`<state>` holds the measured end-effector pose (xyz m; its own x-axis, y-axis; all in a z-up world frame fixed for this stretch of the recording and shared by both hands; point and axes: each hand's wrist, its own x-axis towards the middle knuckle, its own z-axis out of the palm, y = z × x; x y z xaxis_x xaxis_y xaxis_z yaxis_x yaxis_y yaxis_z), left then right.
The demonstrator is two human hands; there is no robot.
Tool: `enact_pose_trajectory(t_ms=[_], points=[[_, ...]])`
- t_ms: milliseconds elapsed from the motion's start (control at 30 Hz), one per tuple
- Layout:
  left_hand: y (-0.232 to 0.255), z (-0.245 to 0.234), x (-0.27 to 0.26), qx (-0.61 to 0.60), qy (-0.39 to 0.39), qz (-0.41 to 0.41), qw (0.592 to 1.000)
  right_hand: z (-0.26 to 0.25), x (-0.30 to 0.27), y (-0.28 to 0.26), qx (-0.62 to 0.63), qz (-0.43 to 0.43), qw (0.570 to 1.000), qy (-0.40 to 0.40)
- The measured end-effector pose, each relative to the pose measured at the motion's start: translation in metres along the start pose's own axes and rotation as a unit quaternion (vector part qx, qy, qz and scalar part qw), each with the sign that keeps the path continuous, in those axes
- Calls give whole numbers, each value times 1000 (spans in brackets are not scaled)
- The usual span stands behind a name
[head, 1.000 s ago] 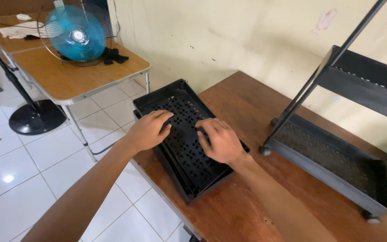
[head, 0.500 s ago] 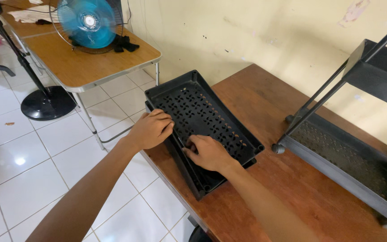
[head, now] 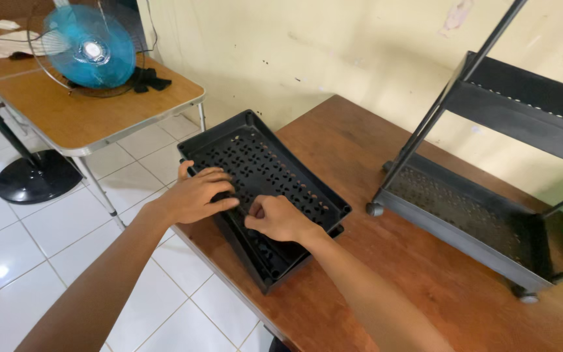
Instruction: The person assembles a black plastic rolling shelf by inserting vertical metal poles into the corner holes of the trays. They secure each pole by pressing it into place and then add additional trays to complete the structure.
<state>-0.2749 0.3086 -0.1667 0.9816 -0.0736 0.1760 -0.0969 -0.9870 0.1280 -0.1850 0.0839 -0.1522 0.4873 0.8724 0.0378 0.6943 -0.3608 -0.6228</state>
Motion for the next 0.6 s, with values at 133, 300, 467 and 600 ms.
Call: enact_pose_trajectory(t_ms=[133,300,467,600], points=[[7,-10,8,-18,29,47,998,-35,-7,-14,50,36,998,-1],[32,-17,28,-21,194,136,971,-103,-42,-29,46,-16,998,40],[78,-30,59,-58,263,133,954,-171,-100,-13,27,32,994,99],[120,-52,98,-127,281,159,938,-216,-160,19,84,45,979,178]])
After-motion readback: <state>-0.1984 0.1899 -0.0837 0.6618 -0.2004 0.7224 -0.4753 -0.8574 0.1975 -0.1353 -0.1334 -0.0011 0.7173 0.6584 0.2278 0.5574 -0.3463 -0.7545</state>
